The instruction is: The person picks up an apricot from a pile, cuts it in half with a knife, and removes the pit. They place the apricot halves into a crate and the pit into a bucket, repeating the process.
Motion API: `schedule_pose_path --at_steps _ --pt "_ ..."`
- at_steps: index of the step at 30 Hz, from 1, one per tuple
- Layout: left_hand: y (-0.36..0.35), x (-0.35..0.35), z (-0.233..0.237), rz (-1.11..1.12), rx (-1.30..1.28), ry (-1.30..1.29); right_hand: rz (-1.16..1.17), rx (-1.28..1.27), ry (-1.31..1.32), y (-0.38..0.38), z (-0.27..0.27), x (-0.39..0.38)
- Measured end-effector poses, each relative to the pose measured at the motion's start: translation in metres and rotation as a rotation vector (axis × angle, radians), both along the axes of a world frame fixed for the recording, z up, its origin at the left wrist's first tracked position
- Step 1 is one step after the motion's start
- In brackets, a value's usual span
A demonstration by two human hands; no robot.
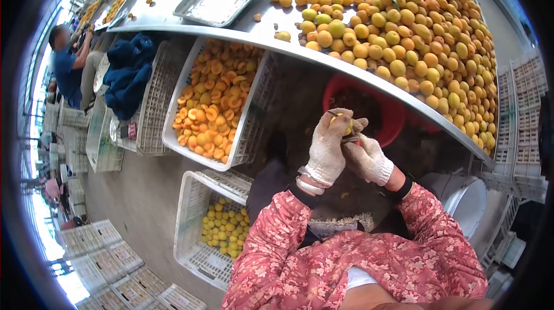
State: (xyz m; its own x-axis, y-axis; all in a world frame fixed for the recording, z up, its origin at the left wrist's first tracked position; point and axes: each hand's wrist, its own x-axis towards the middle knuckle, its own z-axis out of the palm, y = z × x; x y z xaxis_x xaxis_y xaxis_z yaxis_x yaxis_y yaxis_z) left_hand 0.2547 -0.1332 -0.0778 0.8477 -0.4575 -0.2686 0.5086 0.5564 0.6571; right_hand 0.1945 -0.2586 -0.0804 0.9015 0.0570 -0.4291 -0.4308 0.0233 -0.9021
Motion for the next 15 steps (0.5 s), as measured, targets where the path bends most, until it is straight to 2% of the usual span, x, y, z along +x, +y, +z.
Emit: schedule_pose_path --at_steps 2,4,7,8,10,11,12,13,15 --pt "-0.001 0.000 -0.001 0.005 -0.073 -0.016 0.008 0.256 -0.062 -0.002 -0.019 -0.001" --pt "0.000 0.001 -0.004 -0.033 -0.104 -0.013 0.002 0.214 -0.055 -0.008 -0.020 -0.006" --pt "-0.002 0.002 -0.003 -0.105 -0.227 -0.047 0.104 -0.231 -0.446 -0.015 -0.016 -0.006" --pt "-0.004 0.002 -0.001 -0.120 -0.226 -0.052 0.089 -0.234 -0.451 -0.017 -0.015 -0.006" --pt "-0.007 0.001 0.001 -0.141 -0.227 -0.118 0.082 -0.574 -0.574 -0.021 -0.013 -0.009" --pt "-0.008 0.002 0.001 -0.183 -0.255 -0.136 0.068 -0.576 -0.571 -0.024 -0.012 -0.009" --pt "-0.009 0.003 0.001 -0.197 -0.254 -0.133 0.065 -0.723 -0.618 -0.027 -0.011 -0.009" --pt "-0.009 0.002 0.001 -0.192 -0.163 -0.159 0.064 -0.869 -0.659 -0.029 -0.009 -0.009" --pt "-0.011 0.003 0.001 -0.202 0.020 -0.171 -0.018 -0.890 -0.667 -0.029 -0.002 -0.007"
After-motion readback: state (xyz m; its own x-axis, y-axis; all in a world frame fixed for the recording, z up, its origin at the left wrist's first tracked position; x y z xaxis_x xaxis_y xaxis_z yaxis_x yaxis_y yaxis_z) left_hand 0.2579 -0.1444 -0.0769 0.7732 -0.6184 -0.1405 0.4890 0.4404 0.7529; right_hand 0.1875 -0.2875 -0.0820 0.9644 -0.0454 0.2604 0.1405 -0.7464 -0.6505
